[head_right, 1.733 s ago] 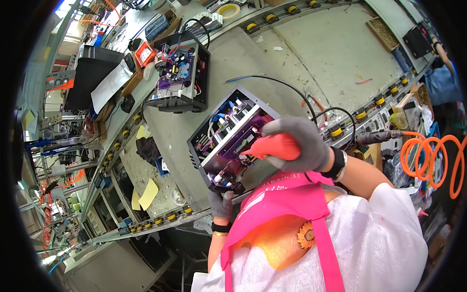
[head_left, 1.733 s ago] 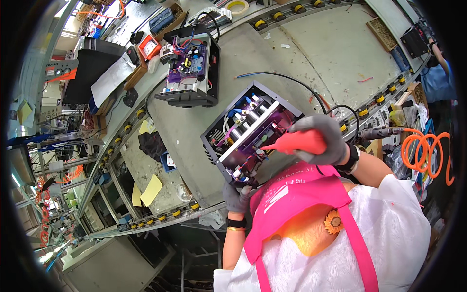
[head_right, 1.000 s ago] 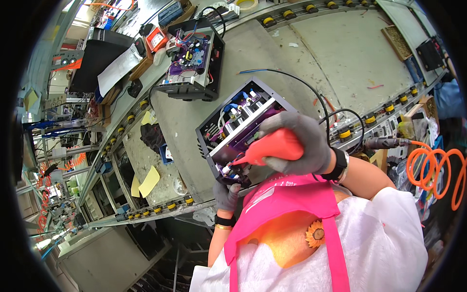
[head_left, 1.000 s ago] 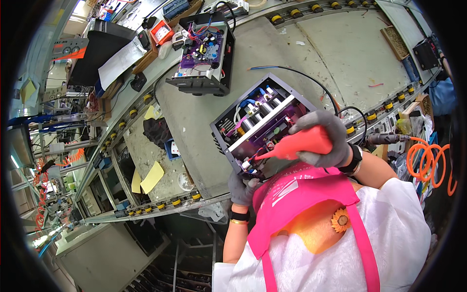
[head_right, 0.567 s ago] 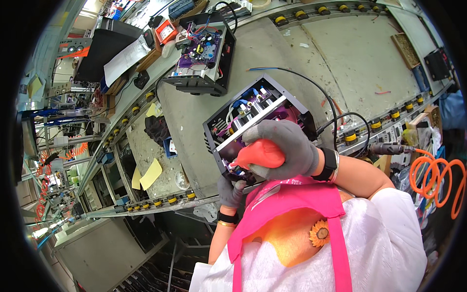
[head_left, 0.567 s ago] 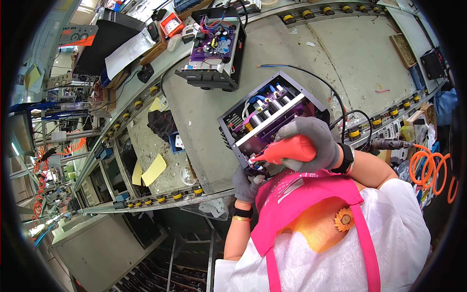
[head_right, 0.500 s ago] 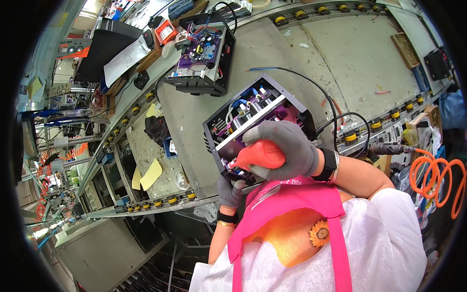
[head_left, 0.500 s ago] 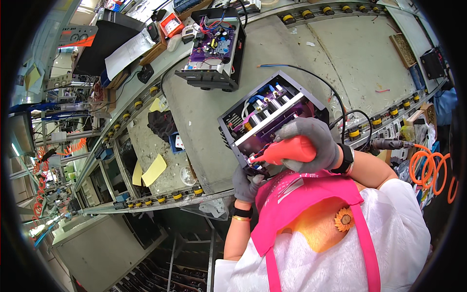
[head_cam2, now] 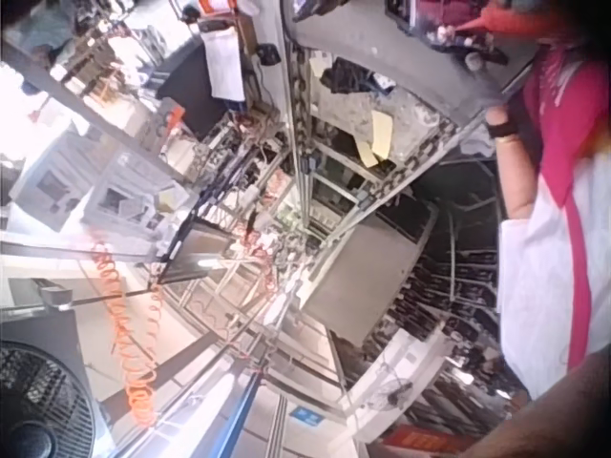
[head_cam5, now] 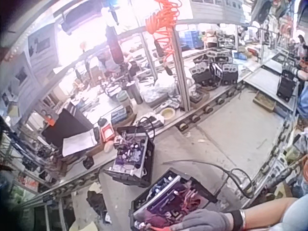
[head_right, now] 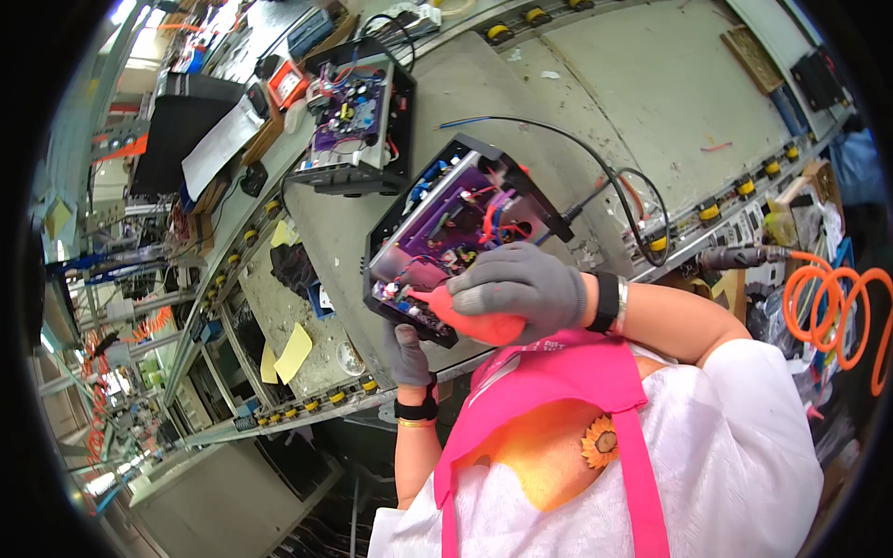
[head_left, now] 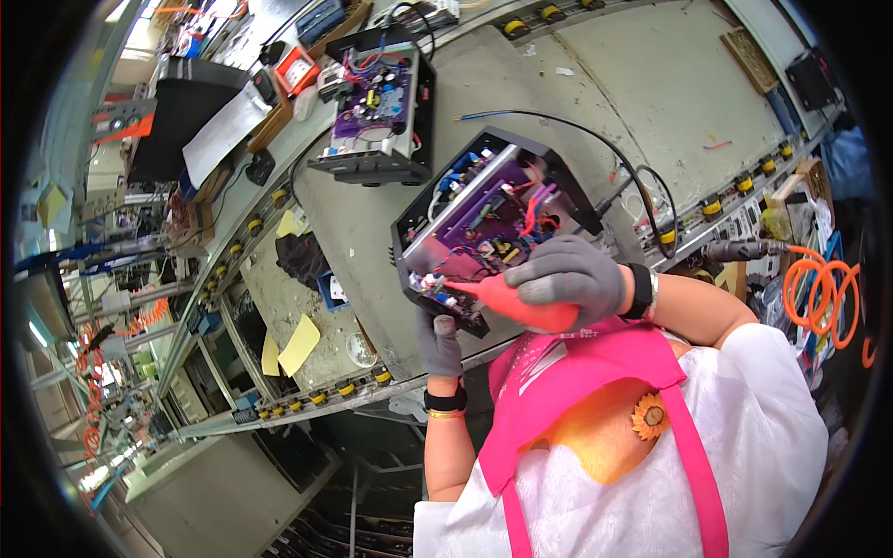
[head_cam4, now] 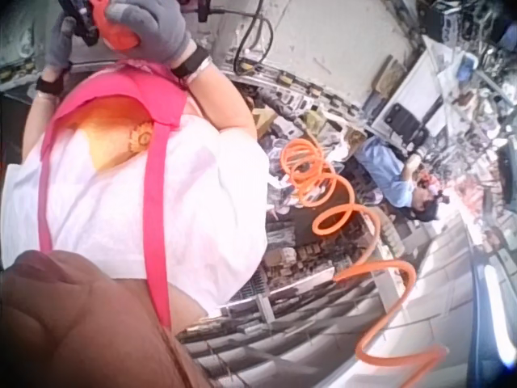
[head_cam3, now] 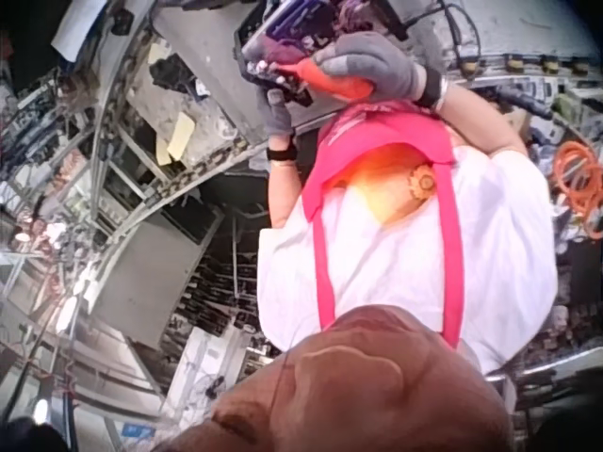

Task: Assembling, cleaning, and labeling electronic power supply or inverter units on a production line.

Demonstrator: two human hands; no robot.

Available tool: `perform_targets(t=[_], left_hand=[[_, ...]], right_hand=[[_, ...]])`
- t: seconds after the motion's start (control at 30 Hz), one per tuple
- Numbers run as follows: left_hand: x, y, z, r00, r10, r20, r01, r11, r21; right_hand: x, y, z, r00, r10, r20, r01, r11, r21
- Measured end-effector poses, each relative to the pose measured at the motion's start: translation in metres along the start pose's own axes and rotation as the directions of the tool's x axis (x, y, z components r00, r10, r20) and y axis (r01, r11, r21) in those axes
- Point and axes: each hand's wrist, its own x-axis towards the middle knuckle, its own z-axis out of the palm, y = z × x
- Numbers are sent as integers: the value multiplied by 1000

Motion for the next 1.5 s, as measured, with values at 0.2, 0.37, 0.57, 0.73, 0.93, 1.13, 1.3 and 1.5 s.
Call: perform_targets(t=[0.2,0.37,0.57,0.73,0.93,1.13,1.3,1.5], left_hand=[[8,2,-7,1000,-8,-27,11,993,120],[11,5,-3,1000,9,-21,-6,990,141],[9,2,-7,999,-10,-44,15,992,122],[12,0,-7,998,19,-62,-10,990,142],[14,0,-7,996,-11,-83,24,988,155],[15,-2,-11,996,-1,-85,17,982,189],[17,4,-10,995,-20,-98,42,974,222],[35,17,-11,999,-45,-16,47,993,104]], right_hand=[[-7,16,20,1000,-11,7,11,999,-41],[-5,18,21,999,13,41,-10,998,-61],[2,21,22,999,43,3,-43,999,0],[5,9,7,993,96,-69,-91,993,80],[8,4,8,995,73,-67,-70,997,39],[10,4,12,996,40,-82,-39,999,20],[9,5,11,995,-16,-93,16,1000,-4],[2,-3,-2,966,-178,187,228,928,-294]])
